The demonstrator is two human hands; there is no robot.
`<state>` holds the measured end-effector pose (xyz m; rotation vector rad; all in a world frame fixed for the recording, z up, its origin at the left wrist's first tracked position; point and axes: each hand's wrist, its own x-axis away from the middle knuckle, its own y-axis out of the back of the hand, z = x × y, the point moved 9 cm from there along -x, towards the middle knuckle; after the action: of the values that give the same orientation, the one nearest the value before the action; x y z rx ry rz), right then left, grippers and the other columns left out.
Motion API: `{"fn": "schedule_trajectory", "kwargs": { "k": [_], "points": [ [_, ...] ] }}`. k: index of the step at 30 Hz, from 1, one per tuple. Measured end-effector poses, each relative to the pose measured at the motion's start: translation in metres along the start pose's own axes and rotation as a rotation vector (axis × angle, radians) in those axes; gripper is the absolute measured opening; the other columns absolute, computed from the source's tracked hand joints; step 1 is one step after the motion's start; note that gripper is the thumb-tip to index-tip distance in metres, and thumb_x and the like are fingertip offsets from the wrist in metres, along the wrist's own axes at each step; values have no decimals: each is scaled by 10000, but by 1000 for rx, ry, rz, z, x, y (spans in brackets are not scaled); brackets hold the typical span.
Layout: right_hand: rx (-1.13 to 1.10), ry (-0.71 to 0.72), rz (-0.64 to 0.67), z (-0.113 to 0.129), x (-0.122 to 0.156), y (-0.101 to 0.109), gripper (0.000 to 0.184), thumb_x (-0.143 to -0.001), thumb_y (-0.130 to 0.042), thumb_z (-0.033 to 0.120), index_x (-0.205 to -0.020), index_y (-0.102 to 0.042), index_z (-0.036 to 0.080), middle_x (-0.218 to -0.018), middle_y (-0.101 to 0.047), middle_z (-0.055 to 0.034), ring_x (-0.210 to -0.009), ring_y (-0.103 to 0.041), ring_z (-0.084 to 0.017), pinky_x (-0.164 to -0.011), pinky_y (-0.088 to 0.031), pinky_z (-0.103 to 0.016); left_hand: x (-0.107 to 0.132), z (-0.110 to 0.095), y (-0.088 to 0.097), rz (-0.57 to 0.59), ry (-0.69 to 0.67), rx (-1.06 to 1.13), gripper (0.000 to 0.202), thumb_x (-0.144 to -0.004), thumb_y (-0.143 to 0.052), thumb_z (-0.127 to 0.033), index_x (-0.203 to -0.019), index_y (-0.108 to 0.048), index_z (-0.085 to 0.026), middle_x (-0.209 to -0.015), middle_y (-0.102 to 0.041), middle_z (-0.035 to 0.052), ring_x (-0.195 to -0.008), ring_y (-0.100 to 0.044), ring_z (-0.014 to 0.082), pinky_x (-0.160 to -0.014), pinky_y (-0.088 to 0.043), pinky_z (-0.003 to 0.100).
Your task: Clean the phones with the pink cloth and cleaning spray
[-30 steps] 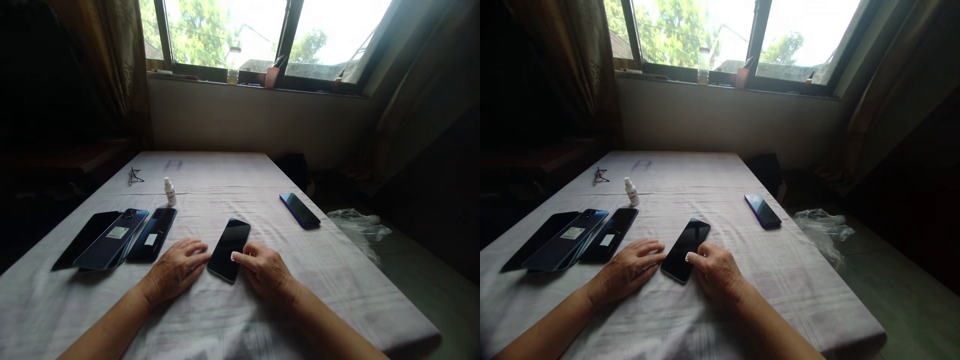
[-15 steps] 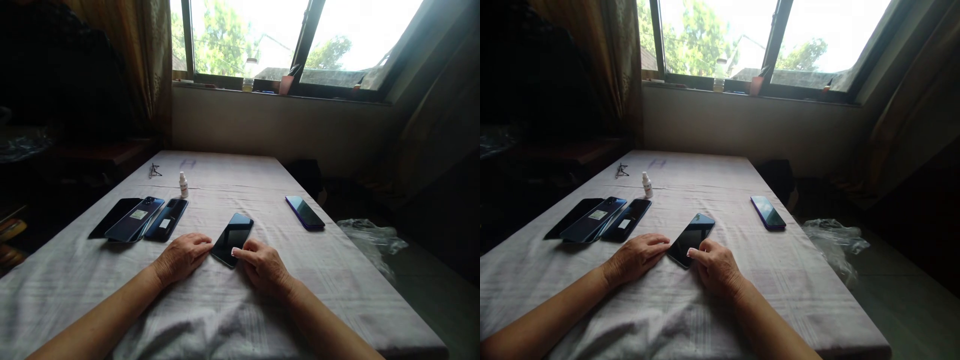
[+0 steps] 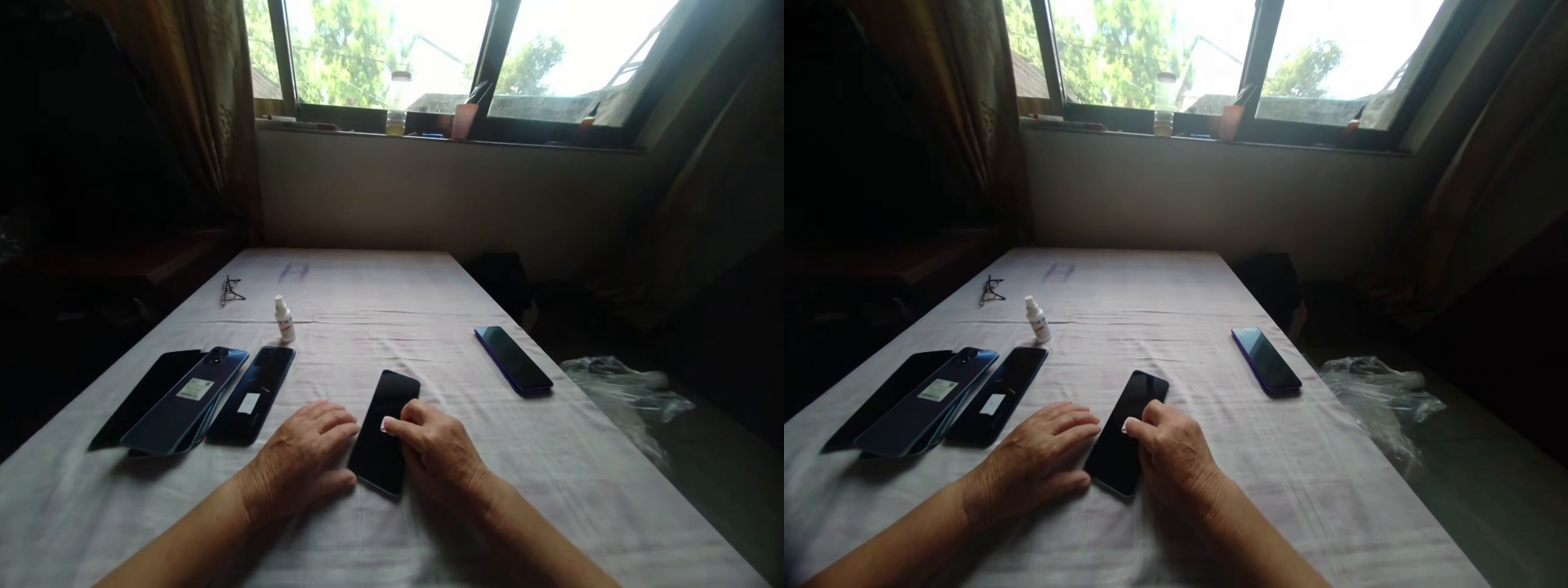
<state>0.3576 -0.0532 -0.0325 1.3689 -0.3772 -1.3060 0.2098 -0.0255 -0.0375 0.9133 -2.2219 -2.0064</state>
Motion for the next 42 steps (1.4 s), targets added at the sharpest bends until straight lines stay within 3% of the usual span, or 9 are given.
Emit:
{"fn": "schedule_trajectory", "kwargs": {
  "k": [4, 9, 17, 26, 42],
  "points": [
    [-132, 36, -4, 10, 5, 1, 363, -845, -507, 59, -1097, -702, 232, -879, -634, -42, -697, -588, -149, -630, -450, -245, 10, 14, -17, -11, 45, 56, 577, -821, -755, -386, -1357, -587, -252, -1274, -693, 93, -1228, -612, 317, -1087, -464, 501],
    [-268, 77, 53, 18, 10, 2, 379, -839, -479, 58, -1125, -657, 232, -844, -621, -33, -666, -574, -147, -599, -448, -244, 21, 18, -22, -17, 74, 69, 622, -833, -753, -365, -1417, -559, -278, -1341, -669, 89, -1283, -584, 330, -1112, -455, 523],
    [-140, -23, -58, 2, 3, 8, 334, -897, -467, 59, -1128, -658, 207, -850, -640, -56, -668, -603, -157, -592, -490, -249, 15, 9, -11, 3, 39, 24, 665, -819, -748, -320, -1443, -536, -232, -1366, -663, 84, -1278, -601, 322, -1091, -496, 513],
    [-206, 83, 59, 25, 5, 5, 301, -905, -461, 101, -1109, -662, 196, -811, -637, -51, -645, -591, -159, -575, -477, -255, 16, 11, -13, 7, 66, 64, 626, -832, -719, -296, -1433, -551, -256, -1377, -659, 74, -1290, -594, 309, -1133, -457, 496],
    [16, -49, 23, 15, -13, -5, 261, -890, -492, 96, -1049, -678, 187, -827, -632, -55, -664, -558, -182, -599, -381, -293, 15, 7, -14, 16, 30, 41, 675, -825, -695, -252, -1472, -504, -229, -1407, -638, 74, -1312, -578, 303, -1135, -461, 498]
  ]
}}
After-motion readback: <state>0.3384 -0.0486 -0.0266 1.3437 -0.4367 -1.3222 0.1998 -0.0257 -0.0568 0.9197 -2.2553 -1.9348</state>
